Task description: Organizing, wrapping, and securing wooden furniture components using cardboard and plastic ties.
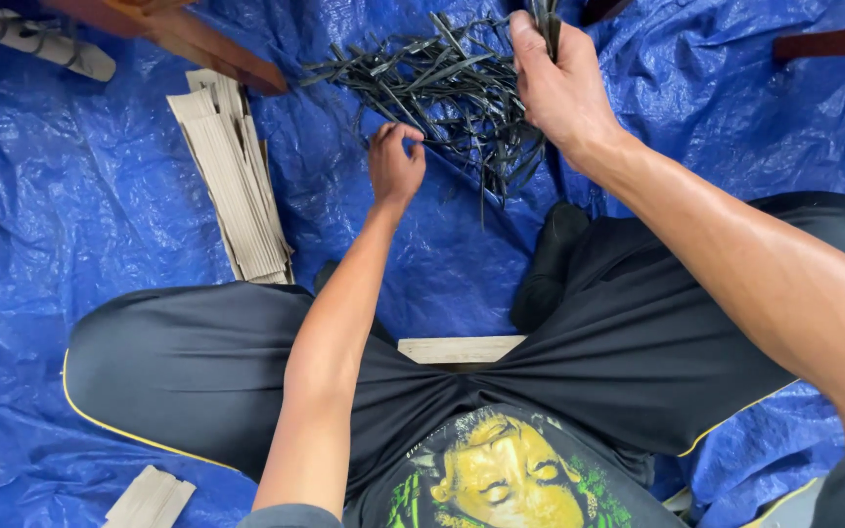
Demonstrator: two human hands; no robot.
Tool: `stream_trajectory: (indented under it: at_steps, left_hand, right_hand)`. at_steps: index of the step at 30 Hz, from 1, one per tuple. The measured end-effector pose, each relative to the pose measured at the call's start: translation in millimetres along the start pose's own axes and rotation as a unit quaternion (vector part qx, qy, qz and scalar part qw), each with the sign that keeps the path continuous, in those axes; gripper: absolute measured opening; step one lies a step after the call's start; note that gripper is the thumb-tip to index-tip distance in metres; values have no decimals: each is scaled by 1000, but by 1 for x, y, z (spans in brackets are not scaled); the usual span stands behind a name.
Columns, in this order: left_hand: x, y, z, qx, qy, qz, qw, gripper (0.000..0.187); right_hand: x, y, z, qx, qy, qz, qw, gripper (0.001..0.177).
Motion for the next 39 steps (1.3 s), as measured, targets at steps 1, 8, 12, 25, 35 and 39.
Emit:
stream_trajectory:
  at_steps: [1,8,12,25,35,39]
  left_hand:
    - [-1,6,8,-4,0,-1,1000,9]
    - [42,47,51,-151,54,160,974,41]
    - [6,72,54,-191,42,209,958,61]
    - [84,-77,64,-95,23,-321,942,13]
    - [157,-121,-22,-93,-74,-420,900,17]
    - [171,-96,-59,-179,-77,-406,893,13]
  right_hand:
    - [0,-1,-1,3,2,1,1000,42]
    - [-1,6,-2,-16,23,21,999,42]
    - [2,8,-3,-29,40,39,998,41]
    - [15,9,5,21,95,-5,995,42]
    - [44,65,-14,-131,162,64,976,45]
    - [24,58,-12,-93,114,172,974,43]
Point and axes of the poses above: each hand's wrist, its own z-axis towards the middle knuckle, its own y-axis out of the palm, x = y × z, the point moved 10 cm from there along z, towards the middle knuckle, and after that the axes turned 3 degrees about -x, right-handed, at the moved point
